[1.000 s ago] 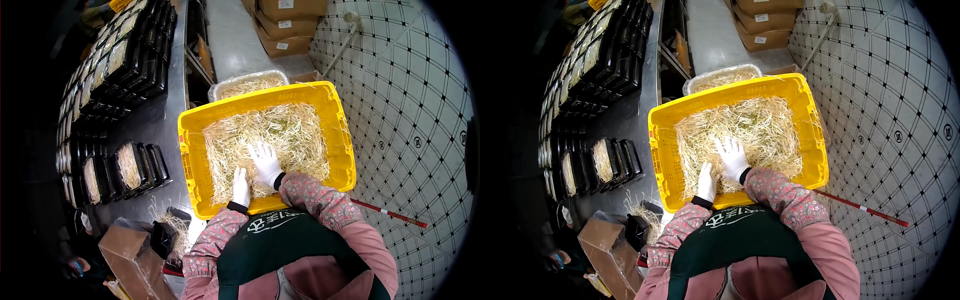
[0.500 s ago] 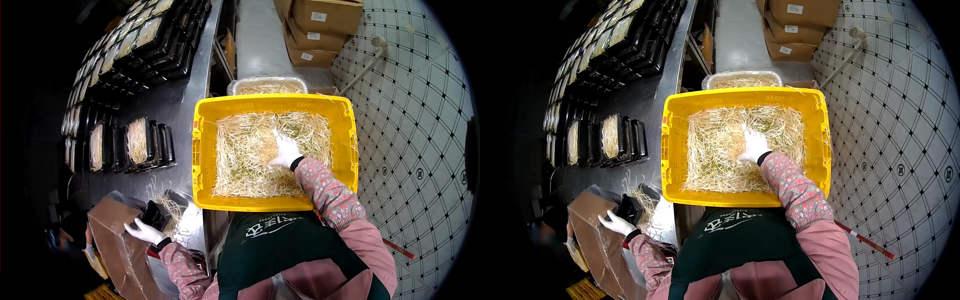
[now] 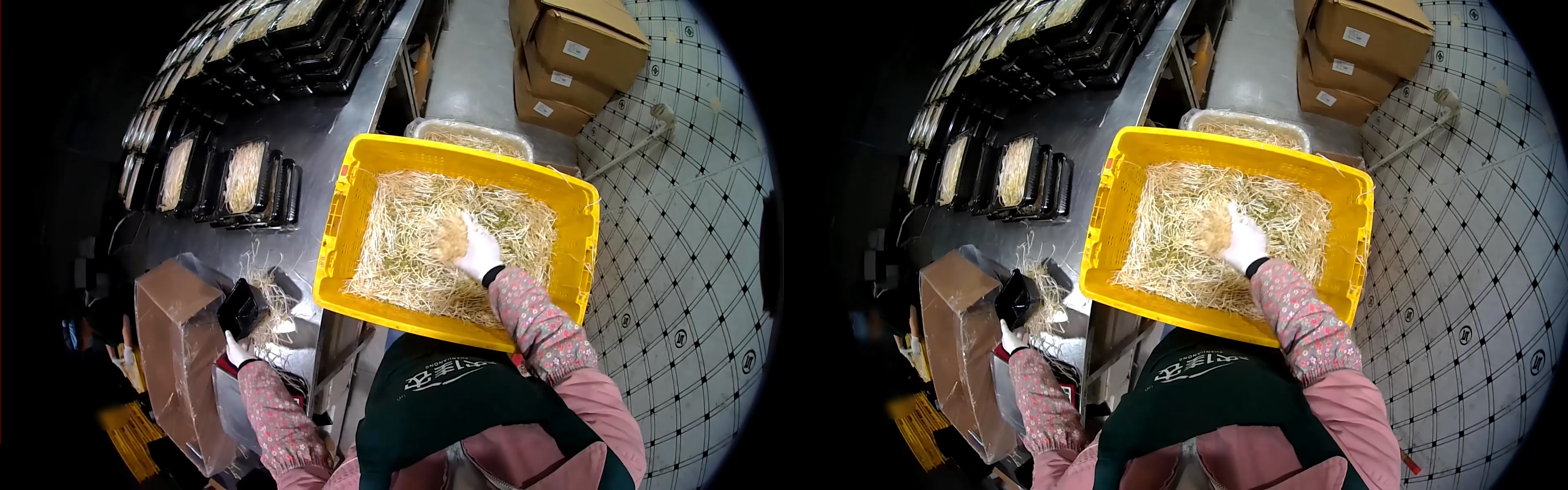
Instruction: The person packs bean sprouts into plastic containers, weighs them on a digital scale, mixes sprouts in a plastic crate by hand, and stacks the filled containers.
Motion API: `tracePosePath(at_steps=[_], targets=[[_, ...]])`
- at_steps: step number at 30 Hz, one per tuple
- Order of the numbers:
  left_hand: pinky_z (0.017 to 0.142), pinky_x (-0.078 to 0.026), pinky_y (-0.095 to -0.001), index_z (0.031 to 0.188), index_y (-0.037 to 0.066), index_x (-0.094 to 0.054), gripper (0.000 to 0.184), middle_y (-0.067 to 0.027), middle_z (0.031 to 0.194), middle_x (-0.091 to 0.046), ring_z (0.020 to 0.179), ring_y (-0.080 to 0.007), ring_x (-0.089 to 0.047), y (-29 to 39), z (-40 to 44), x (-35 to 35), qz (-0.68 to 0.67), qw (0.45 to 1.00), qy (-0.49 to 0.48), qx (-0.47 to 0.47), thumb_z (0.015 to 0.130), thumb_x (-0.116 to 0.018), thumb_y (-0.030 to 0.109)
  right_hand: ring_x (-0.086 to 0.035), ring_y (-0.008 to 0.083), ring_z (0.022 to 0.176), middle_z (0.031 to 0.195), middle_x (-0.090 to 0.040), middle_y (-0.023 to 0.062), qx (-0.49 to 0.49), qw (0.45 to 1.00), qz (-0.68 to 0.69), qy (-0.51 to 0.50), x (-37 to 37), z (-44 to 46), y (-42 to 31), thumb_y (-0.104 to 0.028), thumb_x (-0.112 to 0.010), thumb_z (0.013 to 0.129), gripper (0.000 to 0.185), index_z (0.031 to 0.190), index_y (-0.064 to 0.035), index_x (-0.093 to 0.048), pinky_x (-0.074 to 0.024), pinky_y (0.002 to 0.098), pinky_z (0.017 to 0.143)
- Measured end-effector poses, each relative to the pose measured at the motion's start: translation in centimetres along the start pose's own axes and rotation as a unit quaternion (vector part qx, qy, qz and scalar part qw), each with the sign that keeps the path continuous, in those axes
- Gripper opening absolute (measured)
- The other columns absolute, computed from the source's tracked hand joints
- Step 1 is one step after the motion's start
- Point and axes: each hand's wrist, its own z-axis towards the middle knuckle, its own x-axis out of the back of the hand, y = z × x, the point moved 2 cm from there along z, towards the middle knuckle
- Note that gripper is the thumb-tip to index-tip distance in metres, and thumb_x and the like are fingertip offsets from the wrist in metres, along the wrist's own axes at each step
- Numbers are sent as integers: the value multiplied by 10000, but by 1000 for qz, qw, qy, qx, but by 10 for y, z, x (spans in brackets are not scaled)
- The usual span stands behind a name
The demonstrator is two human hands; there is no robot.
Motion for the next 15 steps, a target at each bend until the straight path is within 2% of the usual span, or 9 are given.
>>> tracePosePath(at_steps=[1, 2, 3, 6, 7, 9, 11, 13, 15], targets=[[948, -501, -483, 1399, 72, -463, 724, -179, 1370, -505, 1187, -334, -554, -5, 11, -2, -23, 999, -8, 27, 873, -711, 502, -530, 338, 1260, 1328, -558, 206, -33, 997, 57, -49, 11, 7, 5, -361, -832, 645, 1101, 1550, -124, -250, -433, 436, 1065], [948, -501, -483, 1391, 68, -467, 711, -177, 1390, -493, 1173, -335, -569, -14, 40, 5, -30, 999, -10, 41, 875, -717, 488, -591, 325, 1181, 1267, -605, 192, 5, 999, 36, 17, 3, 15, 21, -346, -814, 646, 1032, 1521, -127, -313, -479, 385, 1013], [948, -501, -483, 1391, 68, -467, 711, -177, 1390, -493, 1173, -335, -569, -14, 43, 4, -36, 998, -11, 41, 875, -717, 488, -592, 324, 1185, 1284, -602, 182, 6, 998, 56, 16, 8, 16, 27, -357, -814, 649, 1022, 1521, -145, -325, -472, 394, 1021], [934, -508, -474, 1387, 57, -469, 716, -174, 1413, -479, 1162, -331, -576, -19, 46, 4, -45, 998, 10, 52, 865, -738, 467, -611, 317, 1172, 1284, -631, 159, 71, 969, 228, 63, 19, 7, 36, -311, -857, 615, 1002, 1489, -143, -397, -476, 374, 1016], [908, -514, -474, 1351, 63, -494, 659, -149, 1352, -505, 1116, -317, -584, -21, 46, 5, -50, 997, 15, 63, 869, -737, 441, -631, 325, 1138, 1233, -660, 175, 62, 970, 229, 56, 23, 1, 40, -298, -874, 602, 1023, 1490, -126, -396, -484, 372, 1001], [855, -527, -475, 1280, 76, -546, 543, -98, 1230, -557, 1025, -289, -599, -22, 46, -2, -61, 995, 18, 83, 878, -734, 388, -640, 326, 1124, 1215, -669, 182, 10, 995, 100, 6, 23, 0, 42, -301, -869, 616, 1040, 1510, -119, -372, -488, 371, 993], [776, -545, -434, 1119, 93, -600, 321, -90, 1057, -620, 895, -250, -608, -21, 34, -8, -116, 988, 6, 103, 881, -690, 288, -634, 337, 1134, 1215, -666, 189, 3, 995, 102, 6, 26, -6, 36, -296, -867, 620, 1062, 1528, -114, -347, -485, 366, 997], [719, -546, -414, 1044, 95, -617, 240, -82, 958, -643, 851, -245, -611, -6, 3, -13, -84, 989, 88, 89, 871, -656, 258, -627, 350, 1142, 1243, -649, 199, 21, 990, 142, 15, 36, -17, 17, -297, -863, 623, 1093, 1548, -120, -308, -485, 369, 999], [672, -513, -387, 850, 16, -643, 142, -102, 843, -657, 716, -251, -600, -18, 34, -12, -160, 986, 36, 0, 752, -632, 119, -613, 357, 1161, 1281, -624, 210, 94, 991, 84, 51, 47, -24, -19, -291, -858, 626, 1105, 1555, -123, -284, -480, 371, 1008]])
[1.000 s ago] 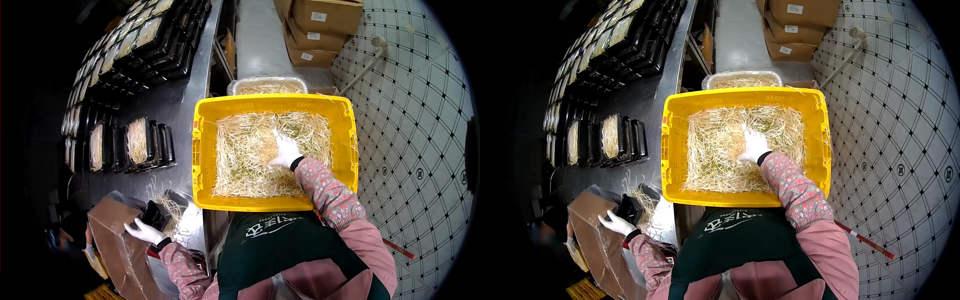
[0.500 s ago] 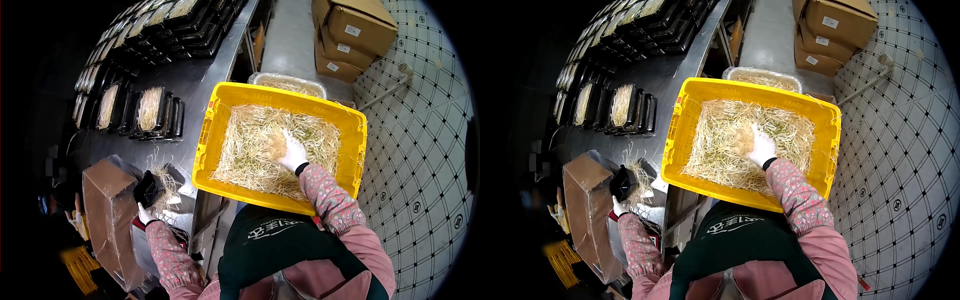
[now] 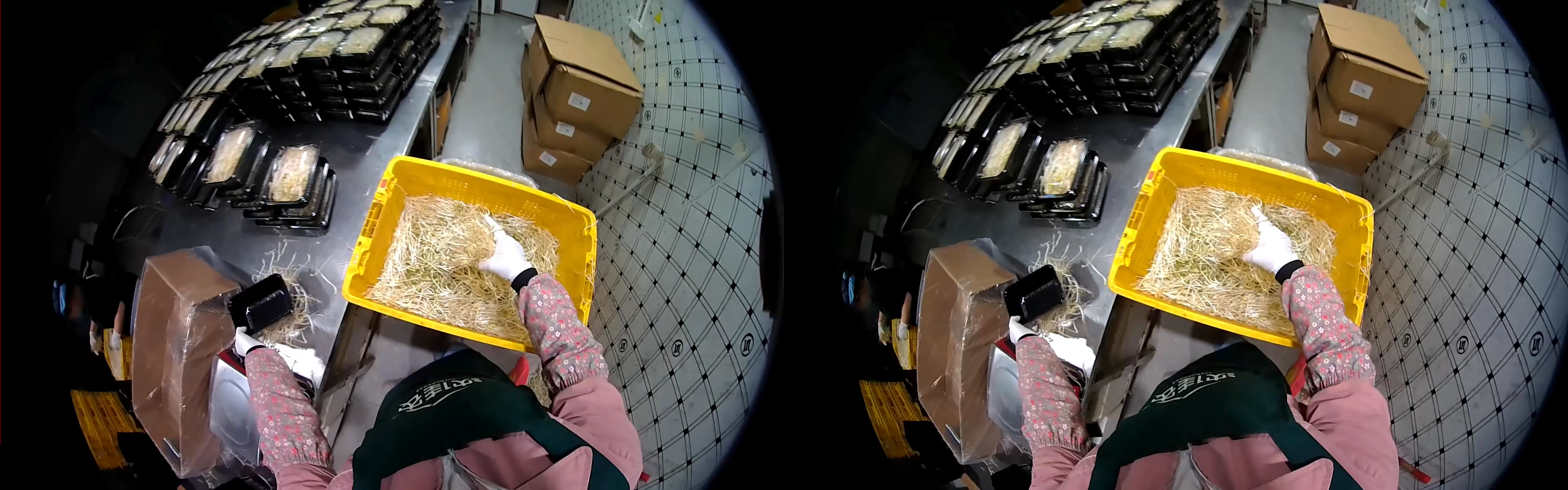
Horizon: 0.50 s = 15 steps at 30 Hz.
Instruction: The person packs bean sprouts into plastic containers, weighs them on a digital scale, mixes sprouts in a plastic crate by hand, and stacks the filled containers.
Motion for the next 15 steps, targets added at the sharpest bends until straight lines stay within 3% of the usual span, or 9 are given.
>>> tracePosePath(at_steps=[2, 3, 4, 6, 7, 10, 12, 15], targets=[[694, -482, -390, 771, -66, -621, 171, -112, 811, -653, 692, -244, -558, 24, -26, -4, 39, 989, 24, -139, 712, -609, 94, -603, 361, 1174, 1307, -600, 222, 9, 999, -29, -11, 10, -8, -60, -285, -855, 627, 1119, 1556, -91, -262, -472, 371, 1019], [721, -465, -397, 780, -130, -618, 245, -106, 801, -650, 697, -235, -528, 36, -29, -1, 118, 969, 25, -217, 710, -596, 104, -599, 366, 1177, 1305, -596, 231, 58, 997, -50, 3, 7, -10, -85, -280, -853, 627, 1114, 1549, -66, -264, -468, 373, 1024], [711, -466, -402, 815, -144, -638, 243, -111, 769, -646, 696, -230, -530, 46, -45, -3, 83, 963, 47, -253, 748, -551, 73, -595, 371, 1181, 1303, -592, 240, 109, 991, -72, 18, 3, -12, -110, -274, -851, 628, 1109, 1542, -42, -267, -465, 375, 1029], [802, -489, -386, 985, -127, -650, 249, -143, 912, -677, 819, -247, -594, 76, -86, 0, 65, 965, 3, -254, 810, -541, 14, -604, 391, 1150, 1256, -607, 266, 213, 968, -128, 36, -16, -15, -165, -237, -832, 640, 1070, 1522, 3, -277, -476, 401, 1014], [882, -478, -375, 1098, -103, -616, 284, -160, 1046, -657, 930, -255, -598, 85, -104, 2, 19, 945, 1, -327, 841, -542, -7, -615, 392, 1120, 1220, -622, 260, 231, 960, -156, 16, -24, -19, -202, -233, -821, 644, 1025, 1500, 11, -312, -487, 416, 992], [1100, -382, -394, 1384, -36, -453, 510, -209, 1422, -487, 1275, -307, -505, 126, -164, 20, 6, 864, -51, -500, 889, -573, -33, -635, 388, 1051, 1137, -648, 239, 319, 926, -199, -11, -68, -36, -302, -228, -798, 653, 899, 1422, 21, -404, -508, 441, 933], [1153, -304, -443, 1384, -13, -482, 499, -228, 1498, -414, 1385, -345, -407, 164, -213, 36, 126, 754, -12, -644, 895, -577, 10, -654, 362, 945, 1000, -662, 194, 402, 887, -228, -3, -113, -46, -358, -213, -763, 663, 665, 1242, 20, -535, -521, 458, 822], [1175, -253, -490, 1426, 21, -458, 542, -242, 1550, -333, 1441, -430, -284, 182, -244, 67, 297, 678, -50, -671, 906, -584, 108, -660, 344, 861, 912, -667, 180, 494, 825, -275, -25, -188, -74, -439, -156, -714, 679, 390, 1025, -5, -617, -519, 448, 742]])
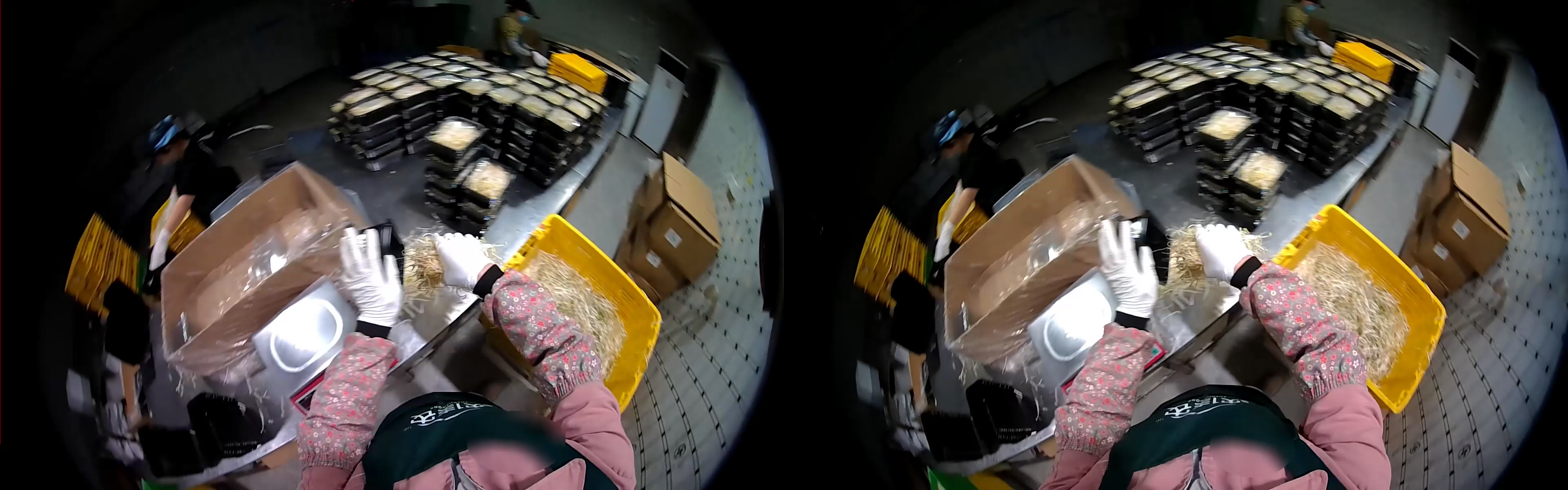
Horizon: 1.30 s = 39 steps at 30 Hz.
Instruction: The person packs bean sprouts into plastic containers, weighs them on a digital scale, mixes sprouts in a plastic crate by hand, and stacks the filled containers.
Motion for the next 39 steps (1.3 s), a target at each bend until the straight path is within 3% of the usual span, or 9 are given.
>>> tracePosePath(at_steps=[3, 9, 13, 15, 24, 32, 35, 36, 39], targets=[[1174, -249, -514, 1468, 57, -432, 556, -235, 1567, -304, 1446, -458, -233, -21, -18, 15, 81, 987, -137, 15, 935, -549, 166, -662, 347, 860, 887, -670, 178, 112, 993, 9, 22, -15, 52, -86, -150, -690, 692, 290, 943, -13, -644, -523, 456, 739], [1170, -291, -397, 1493, 11, -381, 491, -179, 1502, -440, 1391, -316, -407, -143, -102, 38, -335, 898, 53, 279, 1040, -474, 176, -668, 364, 935, 954, -682, 187, 273, 950, 147, -18, -29, 95, -215, -122, -722, 649, 437, 1053, 1, -613, -535, 425, 808], [1188, -257, -429, 1506, -8, -337, 619, -219, 1513, -405, 1434, -352, -342, -193, -143, 59, -239, 882, -46, 403, 983, -573, 222, -669, 352, 916, 963, -677, 174, 362, 923, 123, -36, -90, 116, -254, -84, -683, 652, 404, 1044, -7, -620, -529, 429, 793], [1202, -234, -443, 1514, -28, -294, 689, -248, 1547, -337, 1459, -383, -288, -200, -140, 76, 60, 958, -77, 271, 934, -600, 183, -661, 351, 894, 935, -664, 159, 383, 918, 80, -66, -110, 115, -263, -112, -687, 656, 417, 1055, -14, -616, -520, 432, 780], [1180, -289, -429, 1515, -3, -321, 644, -215, 1534, -379, 1376, -388, -405, -199, -106, 70, 73, 959, -214, 171, 969, -522, 274, -474, 409, 1283, 1386, -488, 241, 393, 846, 313, -178, -138, 129, -239, -328, -803, 668, 889, 1421, -24, -440, -399, 457, 1077], [1173, -285, -468, 1460, 16, -428, 554, -202, 1476, -452, 1378, -378, -398, -186, -108, 62, 175, 955, -201, 133, 964, -517, 245, -366, 365, 1382, 1508, -376, 178, 380, 910, 108, -123, -95, 143, -189, -392, -866, 555, 1002, 1404, -37, -470, -338, 548, 1095], [1165, -294, -470, 1449, 11, -440, 553, -201, 1457, -470, 1359, -378, -416, -186, -108, 60, 191, 952, -201, 128, 957, -528, 246, -478, 368, 1286, 1399, -492, 225, 350, 897, 115, -243, -115, 159, -164, -383, -865, 566, 958, 1371, -14, -501, -465, 431, 983], [1154, -306, -470, 1436, 11, -455, 549, -196, 1441, -486, 1336, -380, -433, -186, -107, 59, 206, 951, -198, 121, 951, -534, 255, -622, 368, 1084, 1150, -649, 229, 380, 910, 110, -127, -112, 153, -161, -304, -804, 659, 627, 1183, -2, -638, -533, 403, 842], [1139, -324, -456, 1424, 7, -466, 544, -196, 1435, -490, 1324, -381, -443, -190, -106, 55, 207, 943, -225, 129, 950, -531, 266, -685, 377, 873, 886, -699, 208, 350, 920, 93, -151, -126, 148, -169, -194, -698, 747, 262, 928, -5, -710, -549, 446, 727]])
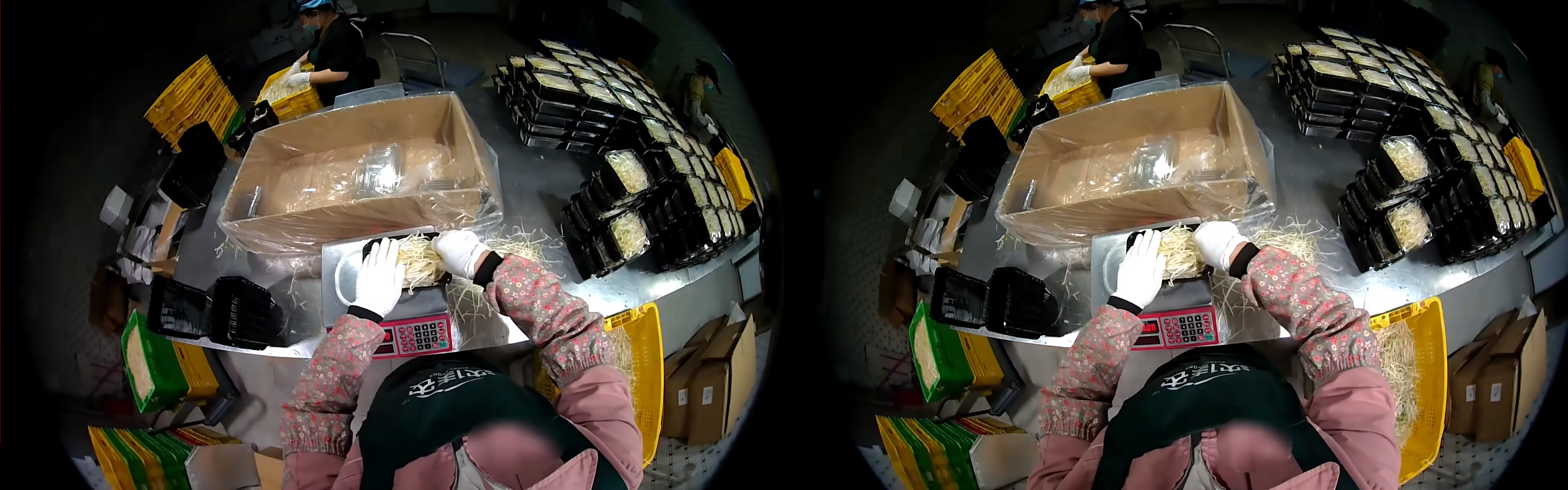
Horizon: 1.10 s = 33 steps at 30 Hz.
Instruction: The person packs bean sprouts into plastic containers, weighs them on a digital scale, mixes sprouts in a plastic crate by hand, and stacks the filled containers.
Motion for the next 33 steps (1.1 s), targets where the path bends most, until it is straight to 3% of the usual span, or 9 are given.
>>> tracePosePath(at_steps=[1, 10, 15, 19, 20, 22, 23, 30, 33], targets=[[1129, -321, -487, 1427, 29, -473, 543, -171, 1435, -498, 1333, -384, -428, 0, 1, 1, 7, 1000, 1, 1, 950, -527, 284, -678, 398, 732, 720, -673, 194, 11, 995, -13, 95, -5, 2, -2, -126, -619, 775, 128, 757, -33, -704, -544, 475, 676], [1145, -261, -550, 1502, 123, -406, 568, -136, 1498, -449, 1394, -414, -353, -16, -8, -1, 24, 999, -9, 29, 980, -521, 317, -689, 336, 760, 786, -693, 189, -45, 972, 206, 100, 75, -48, 42, -191, -700, 820, 151, 871, -56, -742, -541, 408, 688], [1132, -353, -385, 1476, 32, -420, 486, -178, 1461, -489, 1361, -313, -453, -53, -4, 18, -435, 885, 70, 148, 1010, -496, 147, -629, 104, 655, 745, -692, 53, -186, 874, 426, 139, 79, -97, 85, -125, -741, 863, 142, 891, 14, -728, -500, 262, 601], [1127, -365, -340, 1445, -25, -437, 419, -169, 1411, -534, 1299, -255, -514, -75, -17, 74, -424, 876, 132, 190, 1059, -414, 137, -539, 33, 590, 722, -657, -12, -268, 784, 540, 144, 22, -128, 121, -106, -718, 901, 94, 952, -29, -709, -437, 193, 538], [1130, -362, -344, 1439, -29, -445, 418, -175, 1412, -535, 1301, -261, -514, -84, -22, 80, -434, 870, 125, 200, 1058, -418, 140, -666, 144, 723, 839, -720, 72, -303, 783, 532, 108, -18, -136, 144, -195, -764, 864, 257, 1038, -13, -715, -530, 270, 658], [1127, -367, -346, 1412, -56, -471, 420, -194, 1399, -551, 1323, -268, -506, -104, -31, 81, -424, 879, 111, 189, 1053, -447, 161, -698, 296, 994, 1101, -717, 181, -300, 944, 104, -91, -38, -143, 137, -325, -809, 802, 522, 1211, -31, -671, -552, 373, 849], [1126, -369, -348, 1418, -58, -461, 429, -196, 1403, -547, 1323, -268, -506, -110, -37, 79, -392, 897, 102, 178, 1048, -461, 159, -592, 365, 1217, 1315, -610, 232, -290, 938, 72, -173, -43, -151, 138, -416, -818, 759, 760, 1384, -74, -554, -475, 422, 1021], [1103, -390, -397, 1436, 13, -459, 610, -200, 1460, -482, 1324, -337, -478, -51, -1, 63, -266, 958, 52, 93, 921, -656, 272, -372, 423, 1411, 1517, -368, 292, -77, 968, 147, 186, 31, -61, 49, -517, -844, 698, 1063, 1515, -60, -341, -408, 480, 1092], [1133, -348, -458, 1453, 74, -463, 613, -167, 1499, -456, 1394, -353, -414, -18, 15, 25, -111, 992, 18, 55, 944, -604, 386, -372, 495, 1386, 1529, -310, 328, -61, 987, 100, 106, 33, -15, -22, -494, -877, 644, 1121, 1534, -108, -315, -409, 493, 1091]])
